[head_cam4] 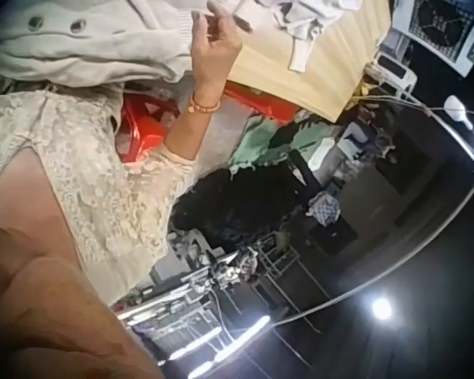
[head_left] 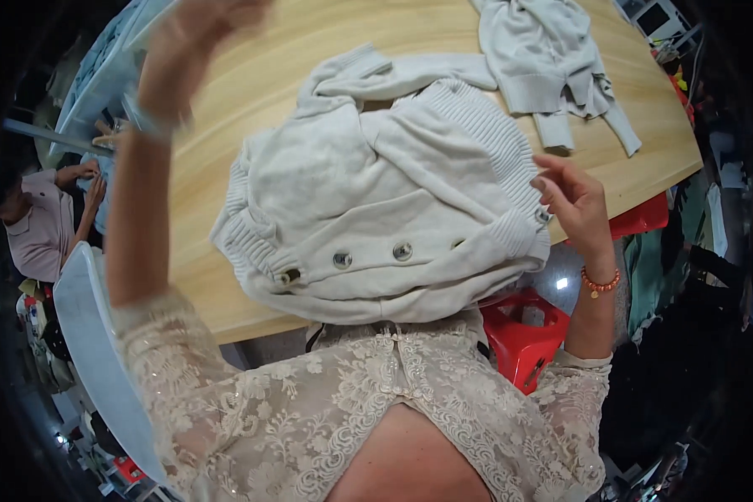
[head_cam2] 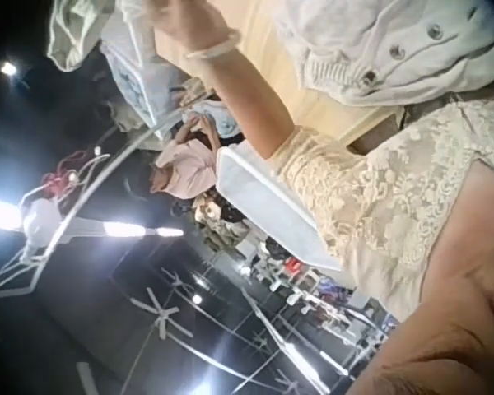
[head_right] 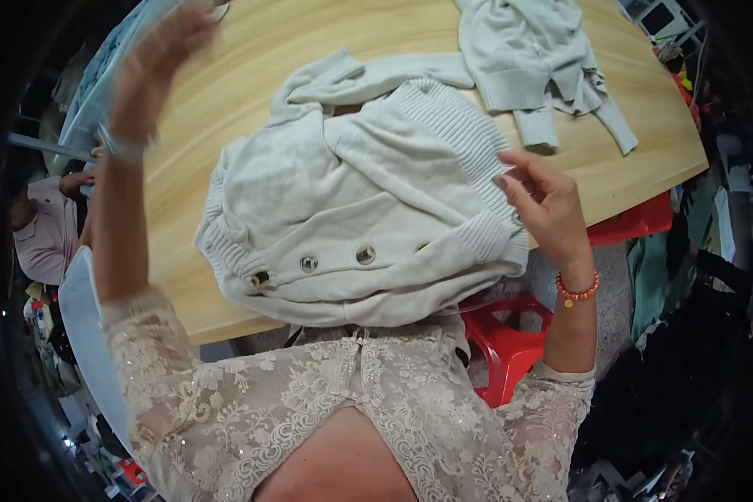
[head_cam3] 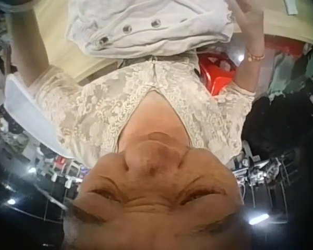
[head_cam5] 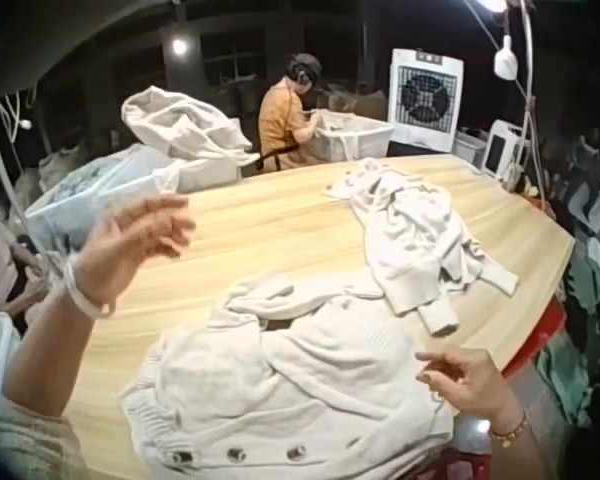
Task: Buttoning a white knitted sweater on a workbench in a factory environment.
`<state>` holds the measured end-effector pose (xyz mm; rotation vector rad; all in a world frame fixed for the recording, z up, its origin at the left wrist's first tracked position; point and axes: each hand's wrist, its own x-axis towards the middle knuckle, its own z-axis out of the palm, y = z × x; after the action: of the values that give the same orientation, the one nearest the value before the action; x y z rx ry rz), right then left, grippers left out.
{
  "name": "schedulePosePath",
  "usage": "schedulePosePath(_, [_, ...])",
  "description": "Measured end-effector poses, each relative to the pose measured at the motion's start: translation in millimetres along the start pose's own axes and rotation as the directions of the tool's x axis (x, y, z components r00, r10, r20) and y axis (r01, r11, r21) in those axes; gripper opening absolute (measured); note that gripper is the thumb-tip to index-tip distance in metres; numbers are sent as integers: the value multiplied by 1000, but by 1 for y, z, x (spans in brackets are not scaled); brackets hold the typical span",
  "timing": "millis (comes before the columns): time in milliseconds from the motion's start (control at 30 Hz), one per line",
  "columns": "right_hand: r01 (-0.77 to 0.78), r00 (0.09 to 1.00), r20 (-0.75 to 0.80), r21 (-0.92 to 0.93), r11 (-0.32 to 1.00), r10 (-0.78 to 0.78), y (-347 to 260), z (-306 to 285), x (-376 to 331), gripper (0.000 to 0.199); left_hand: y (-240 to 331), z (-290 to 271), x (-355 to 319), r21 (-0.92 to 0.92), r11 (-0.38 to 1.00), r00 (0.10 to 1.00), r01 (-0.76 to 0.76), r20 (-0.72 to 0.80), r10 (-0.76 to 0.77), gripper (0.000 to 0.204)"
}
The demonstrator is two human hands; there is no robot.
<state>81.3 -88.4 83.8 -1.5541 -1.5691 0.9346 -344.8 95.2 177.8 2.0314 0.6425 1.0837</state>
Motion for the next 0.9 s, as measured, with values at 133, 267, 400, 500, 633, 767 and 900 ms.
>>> schedulePosePath(133, [248, 966, 96, -102, 963, -238, -3, 39, -19, 17, 27, 83, -144, 318, 878, 857, 357, 262, -443, 29])
schedulePosePath(267, [332, 904, 284, 6, 943, -320, -17, 80, -20, 19, 33, 107, -222, 604, 767, 870, 217, 236, -432, 51])
schedulePosePath(400, [572, 763, 407, -67, 817, -501, -34, 132, -24, 42, 44, 120, -244, 584, 758, 884, 292, 138, -446, 53])
schedulePosePath(500, [689, 651, 450, -11, 725, -612, -54, 170, -32, 70, 57, 127, -238, 482, 851, 945, 207, 127, -302, 54])
schedulePosePath(633, [698, 647, 432, -2, 717, -628, -64, 194, -37, 71, 67, 127, -229, 425, 897, 987, 125, 37, -155, 54])
schedulePosePath(767, [665, 747, 302, -344, 663, -592, -51, 190, -20, 55, 55, 107, -222, 585, 810, 994, 39, 59, -91, 49])
schedulePosePath(900, [530, 839, 216, -535, 658, -500, -46, 162, -1, 48, 47, 76, -200, 483, 859, 985, 171, -101, -140, 38])
